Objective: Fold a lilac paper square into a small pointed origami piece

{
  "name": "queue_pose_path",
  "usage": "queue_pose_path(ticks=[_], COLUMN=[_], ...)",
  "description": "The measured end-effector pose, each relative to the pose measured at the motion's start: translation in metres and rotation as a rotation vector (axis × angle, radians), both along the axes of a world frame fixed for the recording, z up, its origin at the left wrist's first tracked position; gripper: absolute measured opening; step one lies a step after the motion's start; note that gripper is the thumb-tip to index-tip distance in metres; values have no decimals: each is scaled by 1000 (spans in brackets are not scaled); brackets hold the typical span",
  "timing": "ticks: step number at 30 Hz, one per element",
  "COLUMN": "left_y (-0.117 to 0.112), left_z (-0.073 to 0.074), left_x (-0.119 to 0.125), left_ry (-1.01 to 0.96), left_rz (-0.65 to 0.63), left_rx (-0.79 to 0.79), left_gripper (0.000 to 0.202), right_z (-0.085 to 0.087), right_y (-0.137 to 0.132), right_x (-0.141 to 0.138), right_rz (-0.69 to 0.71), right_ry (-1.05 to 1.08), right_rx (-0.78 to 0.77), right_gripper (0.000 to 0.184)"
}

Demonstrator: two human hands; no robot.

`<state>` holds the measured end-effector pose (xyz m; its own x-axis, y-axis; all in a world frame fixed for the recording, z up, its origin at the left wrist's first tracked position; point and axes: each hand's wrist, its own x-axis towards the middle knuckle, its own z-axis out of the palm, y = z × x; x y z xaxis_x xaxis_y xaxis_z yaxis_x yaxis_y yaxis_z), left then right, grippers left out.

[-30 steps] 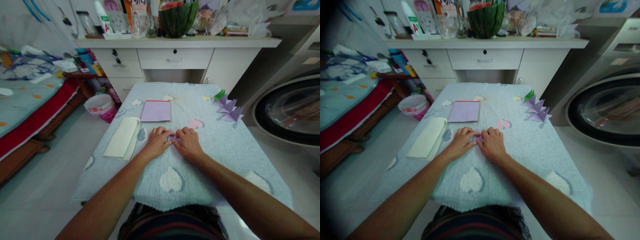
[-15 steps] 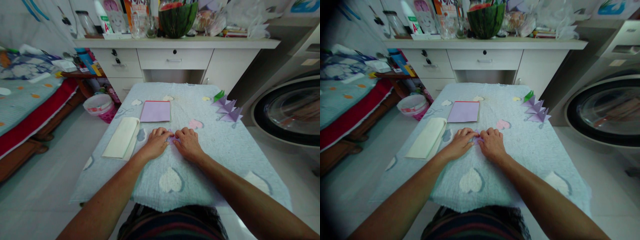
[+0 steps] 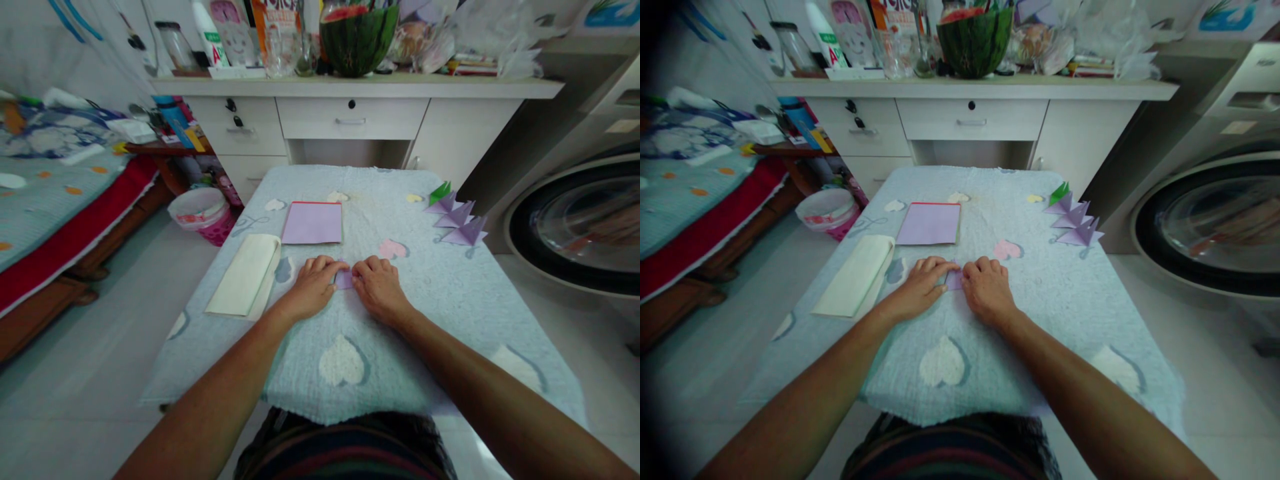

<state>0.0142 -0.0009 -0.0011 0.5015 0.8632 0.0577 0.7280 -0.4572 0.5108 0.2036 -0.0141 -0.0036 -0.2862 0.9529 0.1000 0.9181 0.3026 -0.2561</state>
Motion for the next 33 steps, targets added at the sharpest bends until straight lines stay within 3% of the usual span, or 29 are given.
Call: queue_pose_path(ticks=[6,13,18,24,33], left_y=[-3,1,2,2,0], left_z=[-1,-2,-3,-5,-1], left_x=[0,-3,1,2,-1], left_ry=[-134,-278,-241,-230,-355], left_rz=[61,178,173,223,104], left_rx=[38,22,107,92,33], left_gripper=[55,29,14,20,3], right_z=[0,-1,2,3,4], right_y=[-1,0,0,2,2], right_x=[0,10,15,12,16], right_rz=[-6,22,45,-8,107], right_ry=[55,309,460,409,384], right_rx=[8,-8,16,16,-19], right_gripper=[22,25,26,22,11])
